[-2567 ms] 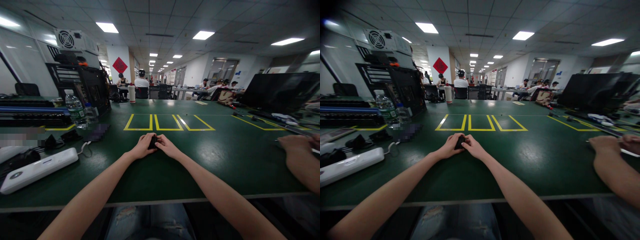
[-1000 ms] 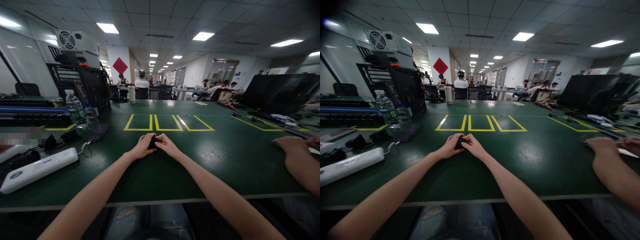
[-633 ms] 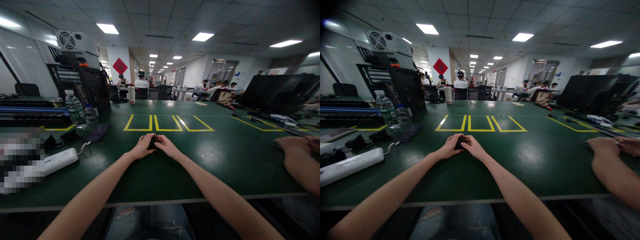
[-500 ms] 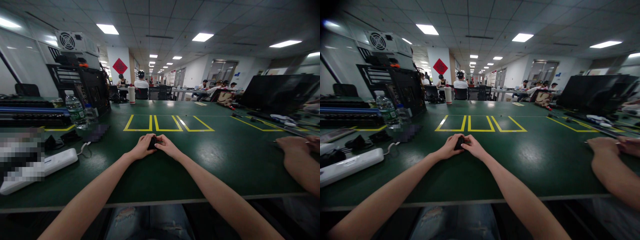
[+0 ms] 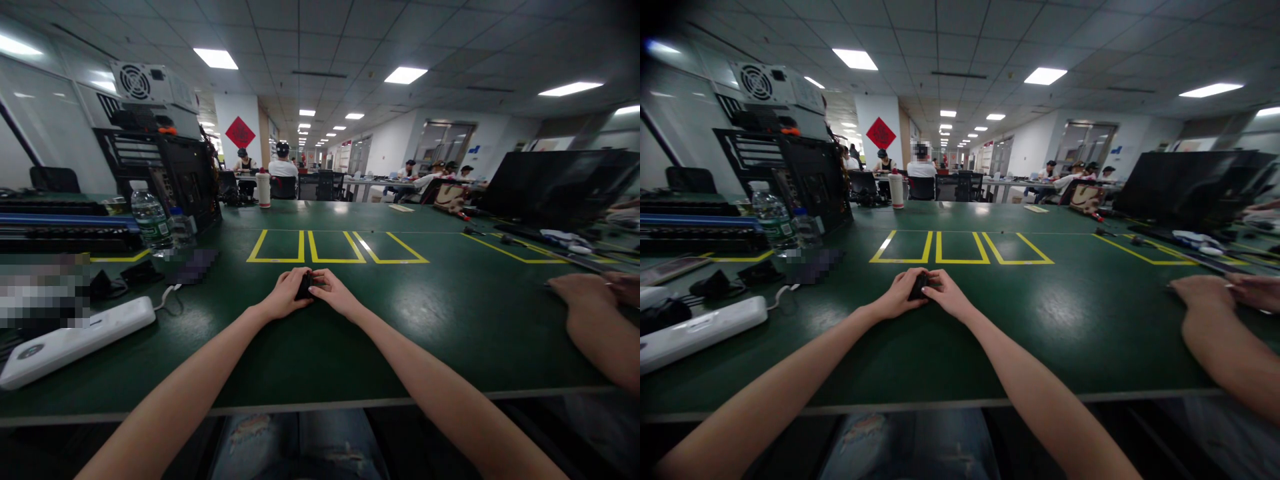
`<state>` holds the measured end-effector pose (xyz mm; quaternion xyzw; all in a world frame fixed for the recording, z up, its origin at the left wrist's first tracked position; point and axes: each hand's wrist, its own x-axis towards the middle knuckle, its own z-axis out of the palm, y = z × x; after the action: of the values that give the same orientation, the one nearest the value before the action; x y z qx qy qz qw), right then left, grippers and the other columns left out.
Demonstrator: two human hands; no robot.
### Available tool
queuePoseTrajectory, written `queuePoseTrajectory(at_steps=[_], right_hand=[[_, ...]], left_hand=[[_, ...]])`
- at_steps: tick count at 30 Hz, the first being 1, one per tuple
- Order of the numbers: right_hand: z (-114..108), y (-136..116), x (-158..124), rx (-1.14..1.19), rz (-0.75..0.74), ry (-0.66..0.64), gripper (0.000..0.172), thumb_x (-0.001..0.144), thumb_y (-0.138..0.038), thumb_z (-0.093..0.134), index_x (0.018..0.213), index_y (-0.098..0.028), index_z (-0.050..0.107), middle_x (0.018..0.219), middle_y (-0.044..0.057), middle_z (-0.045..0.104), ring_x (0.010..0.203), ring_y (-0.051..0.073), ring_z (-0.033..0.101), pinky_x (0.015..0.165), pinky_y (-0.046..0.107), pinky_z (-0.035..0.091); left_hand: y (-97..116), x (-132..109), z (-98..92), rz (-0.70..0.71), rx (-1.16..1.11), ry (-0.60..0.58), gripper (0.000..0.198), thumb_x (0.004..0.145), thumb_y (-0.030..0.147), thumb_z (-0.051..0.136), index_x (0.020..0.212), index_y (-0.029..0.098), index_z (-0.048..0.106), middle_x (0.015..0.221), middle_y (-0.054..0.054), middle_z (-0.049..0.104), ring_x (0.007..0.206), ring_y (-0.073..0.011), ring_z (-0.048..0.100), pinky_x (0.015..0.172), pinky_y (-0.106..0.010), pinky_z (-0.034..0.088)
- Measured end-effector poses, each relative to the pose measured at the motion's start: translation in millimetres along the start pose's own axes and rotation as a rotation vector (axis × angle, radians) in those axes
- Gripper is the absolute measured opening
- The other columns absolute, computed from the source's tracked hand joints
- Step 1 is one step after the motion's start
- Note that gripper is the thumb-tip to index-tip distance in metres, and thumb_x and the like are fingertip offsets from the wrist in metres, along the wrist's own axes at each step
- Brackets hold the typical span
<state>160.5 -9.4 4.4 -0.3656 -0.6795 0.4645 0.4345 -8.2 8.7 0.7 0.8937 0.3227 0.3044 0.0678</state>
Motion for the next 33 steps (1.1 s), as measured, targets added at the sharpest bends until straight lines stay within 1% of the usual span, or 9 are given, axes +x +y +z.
queuePoseTrajectory(at_steps=[4, 7, 9, 15, 20, 24, 28, 30, 33], right_hand=[[-2, 3, 3, 0.021, -0.03, -0.038, 0.03, 0.069, -0.025, 0.057, 0.095, -0.018, 0.046, 0.101, 0.004, 0.05, 0.093, 0.016, 0.051, 0.085, 0.037, 0.04], [-3, 3, 2, 0.055, -0.039, -0.081, 0.034, 0.066, -0.023, 0.061, 0.095, -0.02, 0.044, 0.098, 0.003, 0.05, 0.093, 0.016, 0.051, 0.084, 0.036, 0.041], [-2, 2, 0, 0.071, -0.03, -0.08, 0.034, 0.065, -0.023, 0.061, 0.094, -0.02, 0.043, 0.097, 0.002, 0.05, 0.093, 0.016, 0.051, 0.084, 0.036, 0.041], [1, -3, -2, 0.057, -0.031, -0.029, 0.025, 0.069, -0.028, 0.057, 0.089, -0.02, 0.044, 0.094, 0.002, 0.05, 0.088, 0.015, 0.053, 0.081, 0.036, 0.043], [0, 0, 0, 0.015, 0.004, -0.011, 0.034, 0.07, -0.027, 0.056, 0.101, -0.021, 0.043, 0.099, 0.004, 0.049, 0.092, 0.016, 0.051, 0.083, 0.037, 0.041], [-2, -1, 0, 0.011, 0.002, -0.049, 0.03, 0.07, -0.026, 0.055, 0.098, -0.02, 0.045, 0.103, 0.004, 0.048, 0.096, 0.016, 0.05, 0.086, 0.037, 0.04], [-4, -4, -3, 0.042, -0.004, -0.093, 0.032, 0.068, -0.026, 0.058, 0.096, -0.021, 0.044, 0.1, 0.003, 0.05, 0.095, 0.016, 0.05, 0.083, 0.036, 0.041], [-3, -5, -3, 0.047, -0.026, -0.072, 0.028, 0.069, -0.027, 0.057, 0.094, -0.021, 0.045, 0.097, 0.002, 0.051, 0.094, 0.015, 0.05, 0.084, 0.035, 0.04], [-3, -3, -1, 0.03, -0.067, 0.01, 0.021, 0.07, -0.031, 0.055, 0.086, -0.02, 0.047, 0.09, 0.001, 0.052, 0.088, 0.013, 0.051, 0.082, 0.033, 0.041]], left_hand=[[0, 0, 0.6, -0.004, 0.003, 0.007, 0.057, 0.067, 0.026, 0.058, 0.116, 0.022, 0.028, 0.114, -0.007, 0.042, 0.108, -0.0222, 0.04, 0.094, -0.042, 0.025], [-1, 0, 1.1, -0.004, 0.009, 0.005, 0.057, 0.068, 0.026, 0.057, 0.116, 0.022, 0.028, 0.113, -0.007, 0.042, 0.108, -0.0221, 0.04, 0.094, -0.042, 0.026], [-1, 0, 1.1, -0.007, 0.01, 0.0, 0.058, 0.068, 0.026, 0.057, 0.117, 0.022, 0.027, 0.114, -0.007, 0.042, 0.108, -0.0221, 0.04, 0.094, -0.042, 0.025], [-1, 1, 0.6, -0.01, 0.016, -0.009, 0.059, 0.068, 0.027, 0.058, 0.117, 0.022, 0.026, 0.116, -0.007, 0.041, 0.109, -0.0223, 0.039, 0.095, -0.043, 0.024], [1, 1, 0.8, -0.013, 0.015, -0.007, 0.059, 0.067, 0.026, 0.058, 0.117, 0.022, 0.027, 0.114, -0.007, 0.042, 0.109, -0.0223, 0.039, 0.095, -0.043, 0.024], [3, 0, -0.1, -0.021, 0.024, -0.003, 0.057, 0.068, 0.025, 0.057, 0.116, 0.022, 0.027, 0.115, -0.007, 0.041, 0.11, -0.0226, 0.039, 0.095, -0.044, 0.023], [4, -1, 0.6, -0.03, 0.041, -0.002, 0.055, 0.069, 0.025, 0.056, 0.116, 0.022, 0.027, 0.115, -0.008, 0.041, 0.11, -0.0228, 0.038, 0.095, -0.044, 0.024], [3, 0, 3.3, -0.033, 0.051, 0.002, 0.056, 0.069, 0.026, 0.056, 0.116, 0.022, 0.027, 0.116, -0.008, 0.04, 0.11, -0.0229, 0.038, 0.095, -0.044, 0.024], [3, 3, 9.7, -0.027, 0.066, 0.032, 0.058, 0.068, 0.025, 0.057, 0.117, 0.021, 0.026, 0.116, -0.008, 0.04, 0.11, -0.0226, 0.037, 0.095, -0.043, 0.024]])
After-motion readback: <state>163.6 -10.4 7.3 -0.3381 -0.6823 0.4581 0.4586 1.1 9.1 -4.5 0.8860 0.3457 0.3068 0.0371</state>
